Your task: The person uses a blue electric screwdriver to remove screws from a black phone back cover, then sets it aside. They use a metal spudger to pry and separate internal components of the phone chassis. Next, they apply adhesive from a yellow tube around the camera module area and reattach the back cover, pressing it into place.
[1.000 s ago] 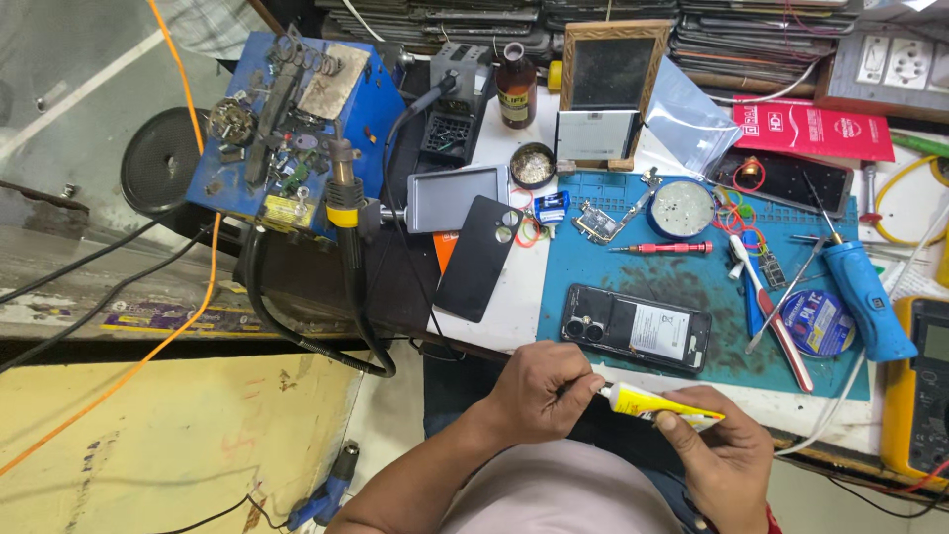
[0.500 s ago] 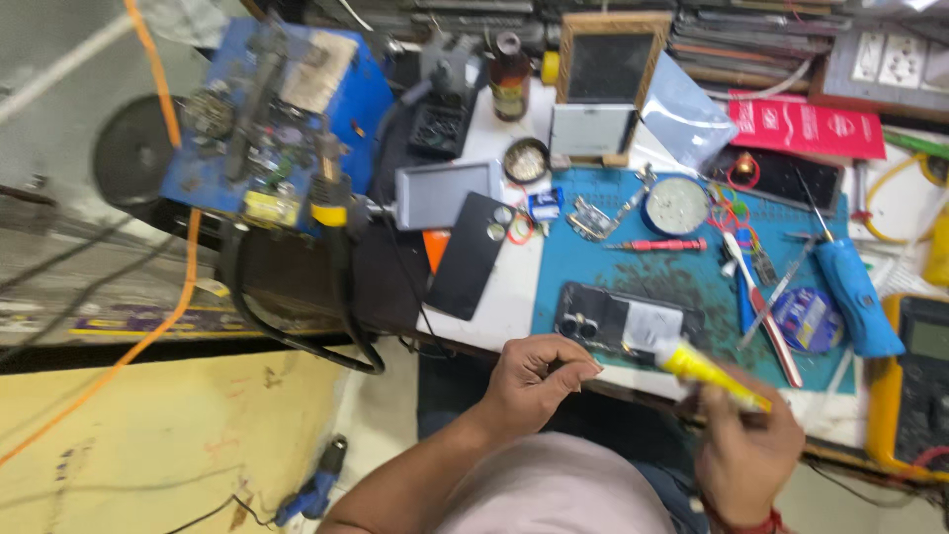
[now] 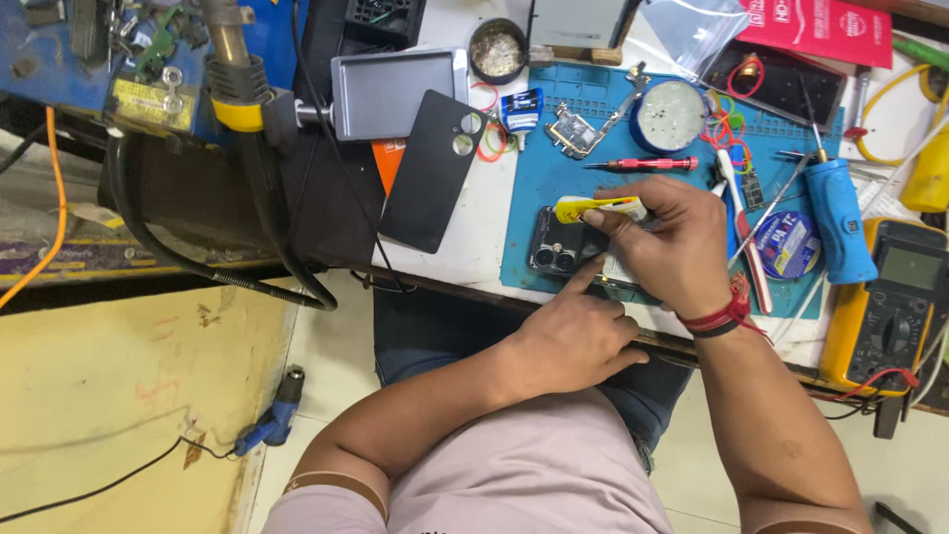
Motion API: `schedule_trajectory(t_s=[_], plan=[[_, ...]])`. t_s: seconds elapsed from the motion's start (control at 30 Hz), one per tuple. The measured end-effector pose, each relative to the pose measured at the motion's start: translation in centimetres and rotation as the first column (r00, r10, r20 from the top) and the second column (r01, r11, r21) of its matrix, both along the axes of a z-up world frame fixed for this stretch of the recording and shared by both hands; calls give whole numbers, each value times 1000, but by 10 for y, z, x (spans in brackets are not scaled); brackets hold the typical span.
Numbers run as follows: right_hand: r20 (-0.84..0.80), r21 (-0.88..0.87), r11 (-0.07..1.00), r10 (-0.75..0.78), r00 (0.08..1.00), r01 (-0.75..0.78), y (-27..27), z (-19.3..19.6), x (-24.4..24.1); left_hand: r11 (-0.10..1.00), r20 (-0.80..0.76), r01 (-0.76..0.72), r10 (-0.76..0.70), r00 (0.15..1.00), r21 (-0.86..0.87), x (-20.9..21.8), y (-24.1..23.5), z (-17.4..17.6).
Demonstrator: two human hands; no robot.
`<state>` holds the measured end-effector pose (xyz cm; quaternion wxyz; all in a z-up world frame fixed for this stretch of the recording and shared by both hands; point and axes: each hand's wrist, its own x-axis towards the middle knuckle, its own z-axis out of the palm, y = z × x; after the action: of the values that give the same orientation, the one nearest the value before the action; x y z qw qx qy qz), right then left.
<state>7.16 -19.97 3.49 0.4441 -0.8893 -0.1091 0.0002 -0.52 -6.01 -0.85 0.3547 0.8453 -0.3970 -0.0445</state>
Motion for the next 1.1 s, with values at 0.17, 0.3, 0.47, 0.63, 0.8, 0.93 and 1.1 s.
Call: schedule_trajectory(t_s=[0.17, 0.3, 0.47, 0.63, 0.8, 0.93, 1.1], plan=[[-16, 52, 999, 7, 1000, -6, 2, -10, 5, 1000, -63, 11, -11, 998, -6, 1, 5, -2], [104, -138, 990, 19, 994, -5, -1, -12, 6, 1000, -74, 16, -17, 997, -13, 3, 6, 1], [86, -123, 992, 18, 996, -7, -4, -9, 6, 1000, -86, 24, -26, 996, -17, 4, 5, 1], [115, -158, 987, 43, 992, -24, -5, -10, 7, 999, -86, 35, -37, 996, -20, 5, 7, -1], [99, -149, 989, 23, 995, -8, -14, -13, 5, 999, -112, 37, -39, 993, -20, 6, 7, 0], [87, -133, 991, 32, 996, -20, -21, -14, 4, 999, -119, 40, -40, 992, -6, 6, 5, 0], [104, -117, 993, 36, 994, -24, -31, -14, 3, 999, -105, 32, -33, 994, -15, 6, 4, 0]])
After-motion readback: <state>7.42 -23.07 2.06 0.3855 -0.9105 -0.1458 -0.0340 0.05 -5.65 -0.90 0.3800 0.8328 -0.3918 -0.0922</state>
